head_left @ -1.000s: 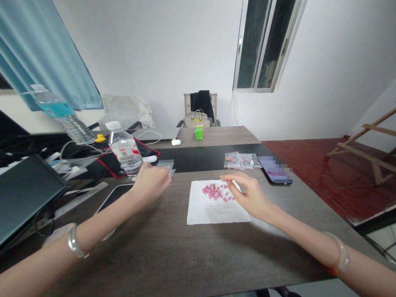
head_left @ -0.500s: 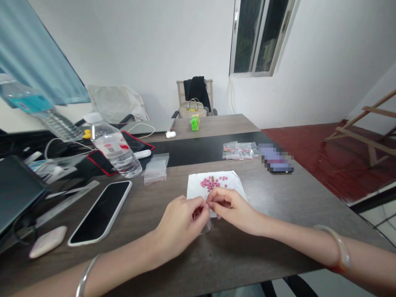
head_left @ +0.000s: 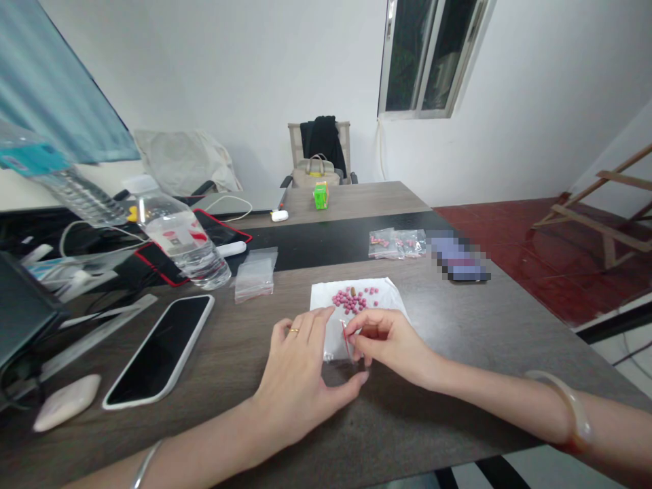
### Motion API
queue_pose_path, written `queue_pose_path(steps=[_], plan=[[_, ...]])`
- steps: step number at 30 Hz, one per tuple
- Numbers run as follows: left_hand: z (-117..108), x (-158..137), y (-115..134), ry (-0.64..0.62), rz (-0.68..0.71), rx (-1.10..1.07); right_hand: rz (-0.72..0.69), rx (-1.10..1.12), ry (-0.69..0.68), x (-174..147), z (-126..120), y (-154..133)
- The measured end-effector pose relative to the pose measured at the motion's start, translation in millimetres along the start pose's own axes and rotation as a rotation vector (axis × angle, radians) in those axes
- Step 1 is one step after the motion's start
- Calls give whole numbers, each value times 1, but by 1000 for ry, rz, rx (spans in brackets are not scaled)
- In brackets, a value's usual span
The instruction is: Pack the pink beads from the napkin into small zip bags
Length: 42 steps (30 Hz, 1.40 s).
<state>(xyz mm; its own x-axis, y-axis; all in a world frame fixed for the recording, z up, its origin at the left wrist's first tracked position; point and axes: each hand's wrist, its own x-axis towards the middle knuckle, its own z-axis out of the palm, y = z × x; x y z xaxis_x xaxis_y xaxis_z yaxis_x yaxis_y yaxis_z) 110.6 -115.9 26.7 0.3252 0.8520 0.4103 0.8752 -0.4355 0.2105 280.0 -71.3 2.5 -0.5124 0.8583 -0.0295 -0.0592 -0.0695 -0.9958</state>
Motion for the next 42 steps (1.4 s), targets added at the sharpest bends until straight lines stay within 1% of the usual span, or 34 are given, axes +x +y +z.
queue_pose_path(steps=[3, 8, 10, 14, 17, 20, 24, 27, 30, 33, 38, 42], plan=[[5, -2, -1, 33, 5, 27, 11, 18, 2, -2, 2, -5], [6, -2, -5, 70, 38, 50, -51, -80, 33, -3, 2, -10], [5, -3, -5, 70, 43, 55, -37, -57, 24, -2, 1, -10], [6, -5, -5, 40, 25, 56, 18, 59, 0, -1, 0, -8], [7, -6, -5, 28, 0, 67, 23, 85, -13, -1, 0, -8], [8, -6, -5, 38, 8, 66, 26, 44, -24, -1, -1, -7], [7, -4, -6, 30, 10, 38, 16, -78, -38, 0, -2, -6], [6, -4, -6, 12, 13, 2, -20, -142, -96, -1, -1, -6], [7, -6, -7, 7, 22, -48, -24, -176, -134, -3, -1, -8], [8, -7, -8, 28, 25, -93, -23, -217, -125, -5, -1, -10], [7, -7, -10, 53, 9, -160, -74, -257, -144, -6, -5, -13], [5, -6, -9, 118, 16, -173, -113, -249, -152, -6, -5, -15]])
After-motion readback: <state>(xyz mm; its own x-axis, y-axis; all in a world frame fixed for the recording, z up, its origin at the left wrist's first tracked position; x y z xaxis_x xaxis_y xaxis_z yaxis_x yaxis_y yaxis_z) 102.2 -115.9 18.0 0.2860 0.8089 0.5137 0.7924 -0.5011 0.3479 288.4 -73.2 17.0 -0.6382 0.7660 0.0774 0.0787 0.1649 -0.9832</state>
